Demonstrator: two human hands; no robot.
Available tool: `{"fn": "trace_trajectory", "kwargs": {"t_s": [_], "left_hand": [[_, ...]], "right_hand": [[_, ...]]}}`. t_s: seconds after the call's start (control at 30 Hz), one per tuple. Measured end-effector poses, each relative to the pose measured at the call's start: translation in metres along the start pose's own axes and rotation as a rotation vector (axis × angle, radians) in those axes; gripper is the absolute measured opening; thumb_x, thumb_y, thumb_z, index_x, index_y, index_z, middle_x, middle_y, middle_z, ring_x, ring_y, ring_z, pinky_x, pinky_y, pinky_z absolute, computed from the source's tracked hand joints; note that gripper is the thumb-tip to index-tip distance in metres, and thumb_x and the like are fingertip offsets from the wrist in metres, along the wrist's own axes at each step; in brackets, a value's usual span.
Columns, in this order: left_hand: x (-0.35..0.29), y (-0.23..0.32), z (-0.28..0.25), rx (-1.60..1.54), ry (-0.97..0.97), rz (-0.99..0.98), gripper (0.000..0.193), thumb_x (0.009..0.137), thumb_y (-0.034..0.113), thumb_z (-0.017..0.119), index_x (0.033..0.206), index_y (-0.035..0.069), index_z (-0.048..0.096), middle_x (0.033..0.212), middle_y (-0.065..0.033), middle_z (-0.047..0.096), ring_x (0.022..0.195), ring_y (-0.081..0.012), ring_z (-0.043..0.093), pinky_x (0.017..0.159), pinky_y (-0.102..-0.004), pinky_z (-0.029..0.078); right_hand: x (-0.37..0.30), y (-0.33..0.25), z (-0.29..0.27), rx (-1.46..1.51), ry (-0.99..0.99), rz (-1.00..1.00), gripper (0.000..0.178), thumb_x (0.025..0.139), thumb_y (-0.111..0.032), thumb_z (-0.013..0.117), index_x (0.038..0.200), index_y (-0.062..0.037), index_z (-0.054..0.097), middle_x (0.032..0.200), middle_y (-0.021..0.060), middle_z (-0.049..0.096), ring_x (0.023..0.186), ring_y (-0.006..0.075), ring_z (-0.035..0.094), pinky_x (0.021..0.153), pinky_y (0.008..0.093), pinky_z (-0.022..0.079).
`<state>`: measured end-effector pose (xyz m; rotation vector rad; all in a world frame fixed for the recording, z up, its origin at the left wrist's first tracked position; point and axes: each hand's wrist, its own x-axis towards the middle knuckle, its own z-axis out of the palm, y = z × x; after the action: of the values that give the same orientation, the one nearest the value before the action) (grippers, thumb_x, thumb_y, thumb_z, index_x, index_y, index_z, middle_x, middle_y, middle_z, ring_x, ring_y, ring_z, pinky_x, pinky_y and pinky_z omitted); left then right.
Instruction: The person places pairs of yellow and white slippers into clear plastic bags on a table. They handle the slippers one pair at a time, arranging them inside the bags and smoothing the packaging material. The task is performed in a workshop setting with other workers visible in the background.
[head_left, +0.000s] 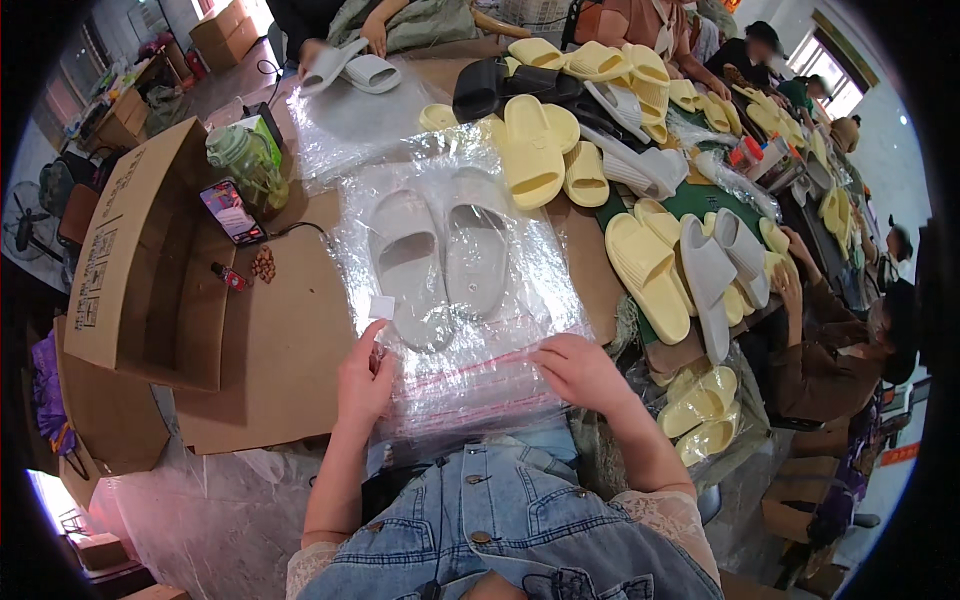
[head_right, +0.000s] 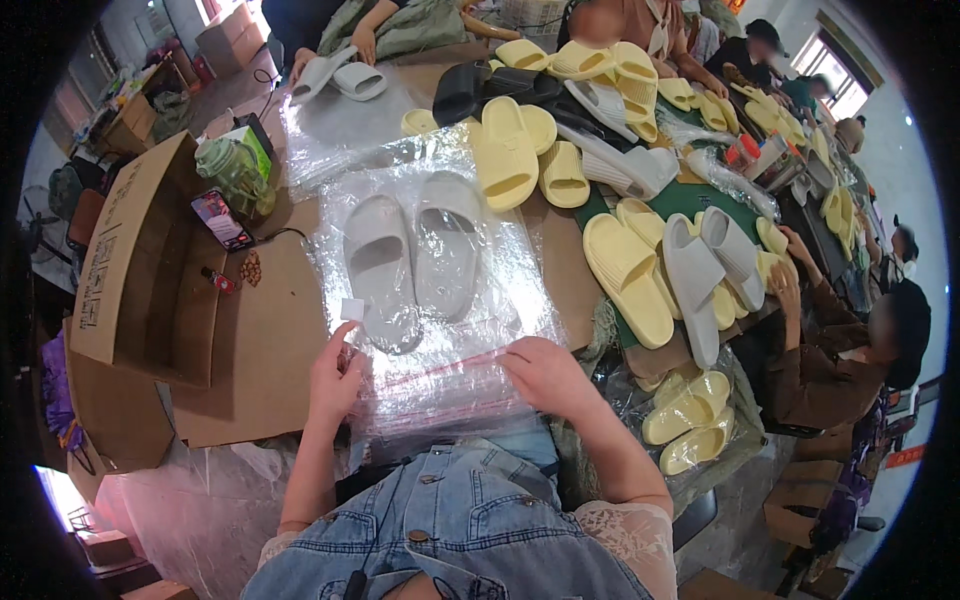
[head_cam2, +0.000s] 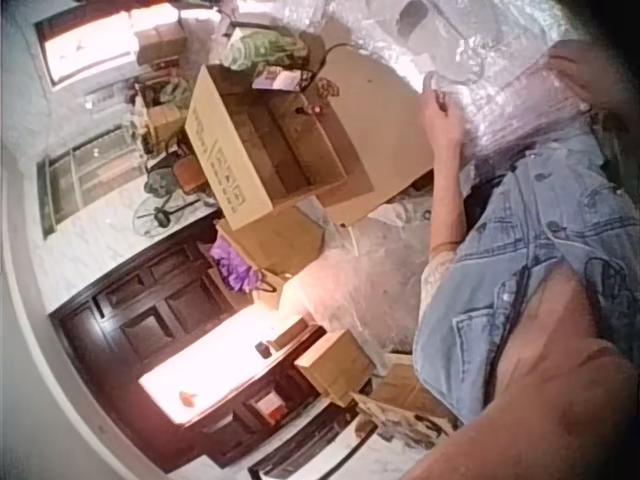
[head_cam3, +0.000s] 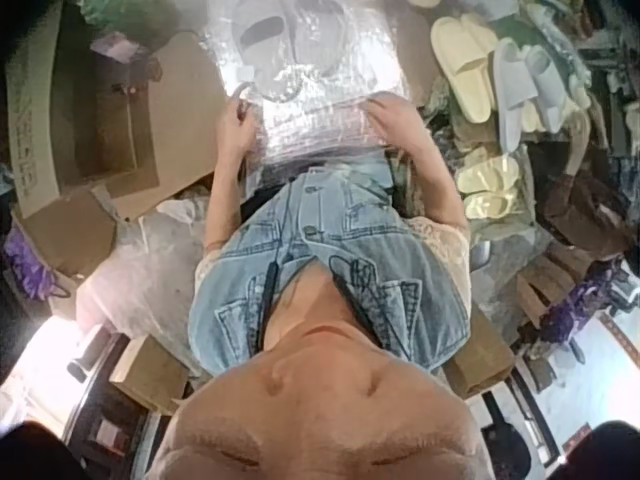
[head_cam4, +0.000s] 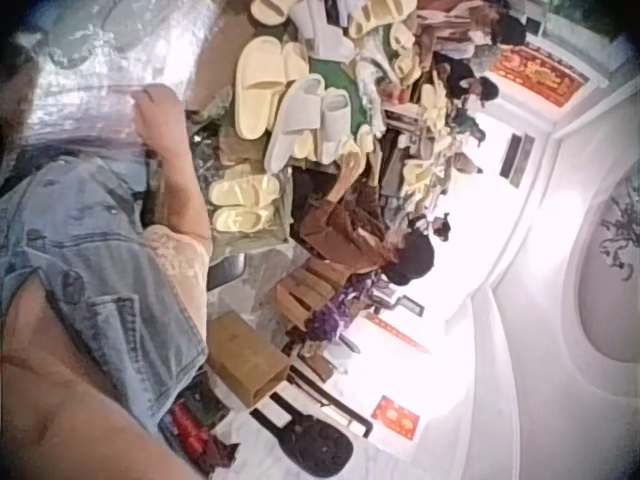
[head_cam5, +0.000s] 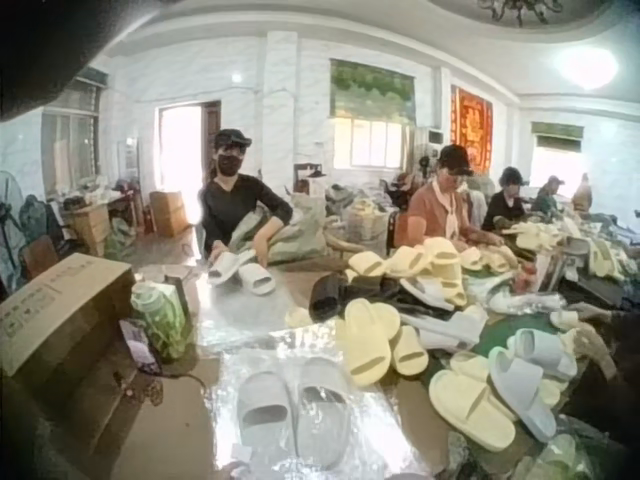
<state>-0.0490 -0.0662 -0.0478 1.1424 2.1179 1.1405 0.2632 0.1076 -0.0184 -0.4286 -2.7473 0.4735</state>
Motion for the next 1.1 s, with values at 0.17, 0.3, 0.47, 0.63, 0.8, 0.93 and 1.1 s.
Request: {"fn": "trace_trajectory", "kwargs": {"t_s": [0.17, 0.3, 0.47, 0.63, 0.8, 0.93, 1.1], "left_hand": [[-0.005, 0.005, -0.016, -0.146, -0.127, 0.037, 0.051, 0.088, 0.009, 0.069, 0.139, 0.011, 0.06, 0.085, -0.0057, 0.058, 0.069, -0.0132, 0.054, 0.064, -0.0298, 0.047], [-0.009, 0.002, -0.047, -0.156, -0.298, 0.194, 0.045, 0.086, 0.004, 0.069, 0.13, 0.007, 0.066, 0.1, -0.0071, 0.063, 0.077, -0.0141, 0.058, 0.069, -0.028, 0.049], [-0.016, -0.005, -0.054, -0.041, -0.228, 0.369, 0.039, 0.081, 0.0, 0.069, 0.12, 0.006, 0.07, 0.106, -0.0098, 0.065, 0.089, -0.0219, 0.063, 0.077, -0.0312, 0.051], [-0.016, -0.003, -0.041, 0.259, -0.039, 0.553, 0.029, 0.08, 0.002, 0.074, 0.108, 0.007, 0.072, 0.108, -0.0091, 0.064, 0.096, -0.0287, 0.061, 0.082, -0.038, 0.052], [-0.016, -0.014, -0.029, 0.191, 0.07, 0.481, 0.025, 0.077, 0.006, 0.08, 0.101, 0.008, 0.073, 0.11, -0.008, 0.064, 0.097, -0.0286, 0.06, 0.083, -0.0378, 0.051], [-0.01, -0.012, -0.023, 0.171, 0.188, 0.506, 0.018, 0.077, 0.005, 0.079, 0.094, 0.007, 0.072, 0.118, -0.0091, 0.064, 0.102, -0.03, 0.059, 0.087, -0.0393, 0.049], [-0.004, -0.015, -0.03, 0.167, 0.173, 0.565, 0.013, 0.077, 0.006, 0.076, 0.085, 0.005, 0.066, 0.129, -0.0126, 0.063, 0.109, -0.0331, 0.058, 0.093, -0.0424, 0.048]], "right_hand": [[-0.012, 0.001, -0.019, -0.148, 0.076, 0.067, 0.048, 0.076, -0.002, 0.066, 0.123, -0.0108, 0.067, 0.106, 0.0094, 0.061, 0.1, 0.0301, 0.062, 0.086, 0.0425, 0.052], [-0.015, -0.002, -0.01, -0.12, 0.158, 0.083, 0.048, 0.08, -0.008, 0.071, 0.127, -0.0168, 0.067, 0.103, 0.0073, 0.058, 0.096, 0.0288, 0.061, 0.086, 0.0421, 0.051], [-0.014, 0.002, 0.005, -0.099, 0.143, 0.045, 0.039, 0.084, -0.015, 0.074, 0.123, -0.0194, 0.07, 0.1, 0.0067, 0.057, 0.093, 0.0268, 0.06, 0.082, 0.0398, 0.05], [-0.015, 0.001, 0.018, -0.094, 0.173, 0.054, 0.04, 0.081, -0.025, 0.079, 0.119, -0.0181, 0.072, 0.1, 0.0069, 0.058, 0.093, 0.0269, 0.06, 0.082, 0.0399, 0.049], [-0.002, -0.029, 0.016, 0.063, 0.275, 0.177, 0.045, 0.076, -0.029, 0.082, 0.117, -0.0145, 0.071, 0.103, 0.0074, 0.058, 0.096, 0.0292, 0.059, 0.084, 0.0404, 0.049], [0.001, -0.039, 0.038, -0.041, 0.327, 0.279, 0.033, 0.075, -0.019, 0.079, 0.107, -0.0127, 0.071, 0.106, 0.0077, 0.059, 0.098, 0.0296, 0.059, 0.084, 0.0402, 0.049], [-0.007, -0.023, 0.04, -0.169, 0.44, 0.212, 0.025, 0.071, -0.012, 0.079, 0.094, -0.0133, 0.068, 0.109, 0.007, 0.061, 0.1, 0.0292, 0.059, 0.087, 0.0404, 0.049]]}}
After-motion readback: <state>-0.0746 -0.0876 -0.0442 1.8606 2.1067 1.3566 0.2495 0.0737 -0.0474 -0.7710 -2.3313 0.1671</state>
